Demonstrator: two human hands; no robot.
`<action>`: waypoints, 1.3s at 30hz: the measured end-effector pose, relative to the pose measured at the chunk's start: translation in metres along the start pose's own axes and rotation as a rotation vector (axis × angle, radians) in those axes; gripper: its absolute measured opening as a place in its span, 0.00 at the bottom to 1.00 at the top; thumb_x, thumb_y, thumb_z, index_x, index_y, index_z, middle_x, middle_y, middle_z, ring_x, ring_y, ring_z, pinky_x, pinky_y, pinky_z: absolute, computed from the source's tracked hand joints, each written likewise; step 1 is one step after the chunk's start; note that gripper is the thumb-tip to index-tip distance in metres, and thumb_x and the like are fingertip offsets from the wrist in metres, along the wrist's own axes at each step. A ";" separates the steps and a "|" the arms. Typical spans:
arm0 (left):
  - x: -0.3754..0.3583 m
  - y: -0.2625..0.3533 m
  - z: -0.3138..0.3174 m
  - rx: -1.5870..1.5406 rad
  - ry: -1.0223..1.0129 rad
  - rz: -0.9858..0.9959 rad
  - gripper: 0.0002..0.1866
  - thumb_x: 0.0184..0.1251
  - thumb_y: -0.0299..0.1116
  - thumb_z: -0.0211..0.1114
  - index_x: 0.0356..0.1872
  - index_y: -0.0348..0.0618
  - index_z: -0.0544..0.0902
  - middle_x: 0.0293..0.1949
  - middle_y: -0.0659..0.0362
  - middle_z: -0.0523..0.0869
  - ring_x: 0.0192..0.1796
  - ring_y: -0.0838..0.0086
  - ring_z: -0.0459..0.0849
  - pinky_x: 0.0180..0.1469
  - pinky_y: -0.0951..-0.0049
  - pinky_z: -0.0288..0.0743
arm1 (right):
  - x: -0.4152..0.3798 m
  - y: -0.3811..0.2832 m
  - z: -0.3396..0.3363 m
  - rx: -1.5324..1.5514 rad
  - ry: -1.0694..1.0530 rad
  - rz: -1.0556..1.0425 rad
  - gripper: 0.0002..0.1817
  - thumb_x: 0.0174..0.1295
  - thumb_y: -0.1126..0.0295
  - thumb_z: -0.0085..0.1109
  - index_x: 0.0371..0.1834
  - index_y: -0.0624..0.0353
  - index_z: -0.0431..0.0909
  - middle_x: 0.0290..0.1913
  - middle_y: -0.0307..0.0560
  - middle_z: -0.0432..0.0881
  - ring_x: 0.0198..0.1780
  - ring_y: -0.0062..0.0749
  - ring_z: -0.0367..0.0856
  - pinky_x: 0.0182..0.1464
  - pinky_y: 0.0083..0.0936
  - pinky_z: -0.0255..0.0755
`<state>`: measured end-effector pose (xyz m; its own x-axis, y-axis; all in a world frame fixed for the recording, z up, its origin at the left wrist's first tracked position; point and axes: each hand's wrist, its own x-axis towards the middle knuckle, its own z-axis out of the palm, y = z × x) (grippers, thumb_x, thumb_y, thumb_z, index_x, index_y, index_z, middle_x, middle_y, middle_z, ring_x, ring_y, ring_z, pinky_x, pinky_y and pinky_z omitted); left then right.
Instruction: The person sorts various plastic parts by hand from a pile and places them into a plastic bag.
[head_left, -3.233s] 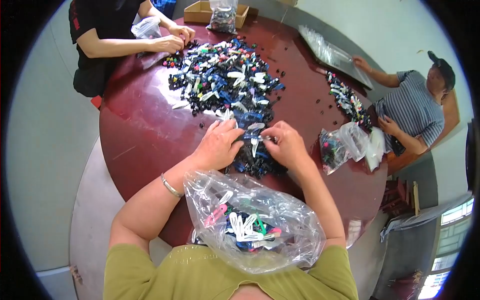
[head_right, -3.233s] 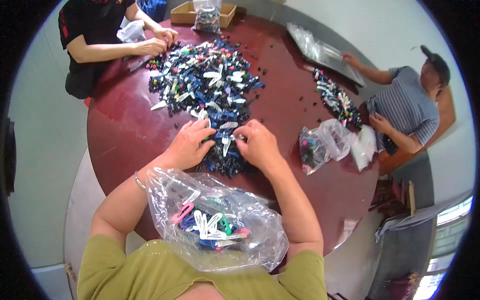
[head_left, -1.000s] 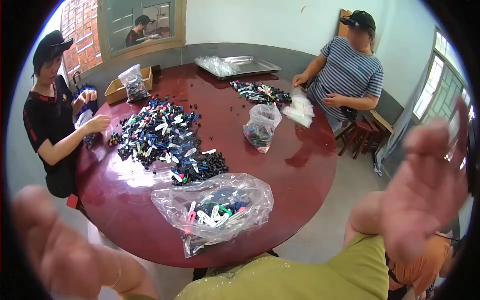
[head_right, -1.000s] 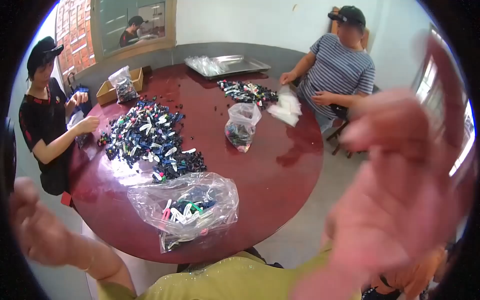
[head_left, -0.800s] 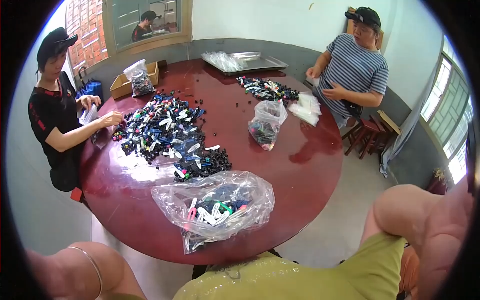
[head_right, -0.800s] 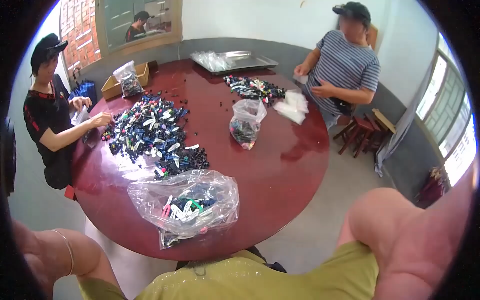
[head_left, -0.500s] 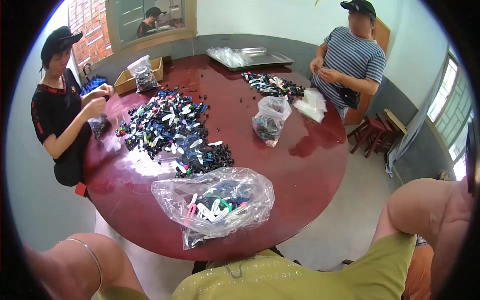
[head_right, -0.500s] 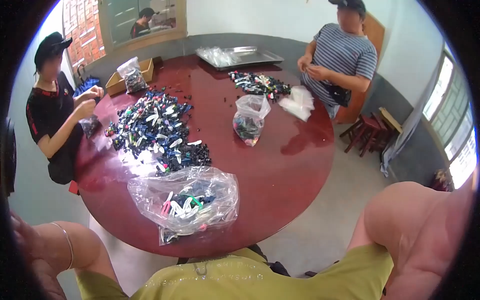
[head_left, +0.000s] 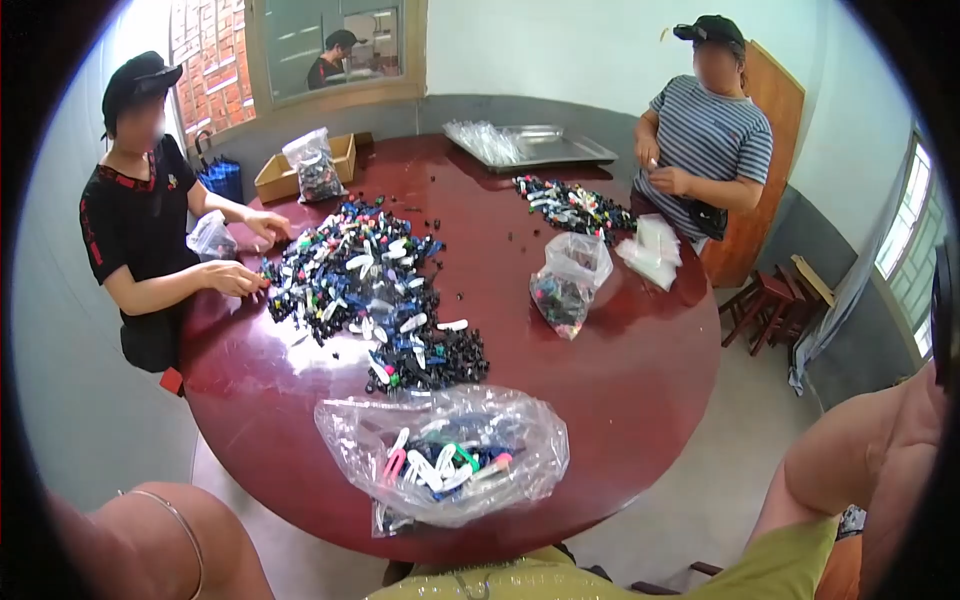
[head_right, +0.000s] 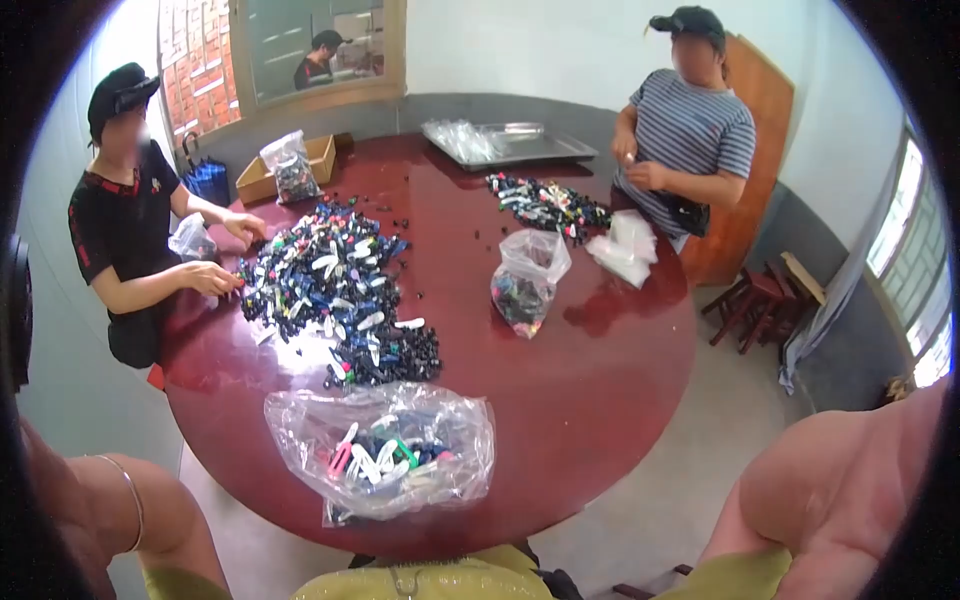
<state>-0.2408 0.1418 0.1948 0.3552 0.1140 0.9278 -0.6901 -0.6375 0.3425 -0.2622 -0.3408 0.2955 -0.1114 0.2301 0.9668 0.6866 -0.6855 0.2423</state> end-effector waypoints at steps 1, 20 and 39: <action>-0.002 -0.002 0.000 0.008 0.008 -0.006 0.20 0.62 0.26 0.56 0.52 0.20 0.75 0.43 0.43 0.81 0.40 0.70 0.81 0.45 0.73 0.75 | -0.006 0.002 0.003 -0.003 -0.004 0.027 0.41 0.52 0.47 0.66 0.59 0.72 0.66 0.54 0.53 0.74 0.37 0.27 0.77 0.38 0.20 0.70; -0.015 0.014 -0.043 0.189 0.065 -0.056 0.20 0.61 0.26 0.57 0.52 0.21 0.74 0.44 0.44 0.80 0.39 0.72 0.80 0.43 0.75 0.74 | -0.195 0.046 0.131 0.143 -0.565 0.925 0.38 0.53 0.50 0.65 0.57 0.71 0.67 0.53 0.53 0.74 0.39 0.29 0.76 0.40 0.22 0.69; -0.024 0.009 -0.023 0.183 0.036 -0.095 0.20 0.61 0.25 0.58 0.52 0.22 0.74 0.45 0.46 0.78 0.38 0.74 0.79 0.41 0.77 0.73 | -0.240 0.054 0.155 0.177 -0.779 1.038 0.35 0.55 0.52 0.63 0.55 0.70 0.67 0.52 0.52 0.74 0.40 0.30 0.75 0.43 0.24 0.68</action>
<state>-0.2698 0.1509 0.1790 0.3880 0.2051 0.8986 -0.5275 -0.7500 0.3990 -0.0875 -0.3260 0.0642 0.9246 0.0305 0.3798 0.2917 -0.6982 -0.6538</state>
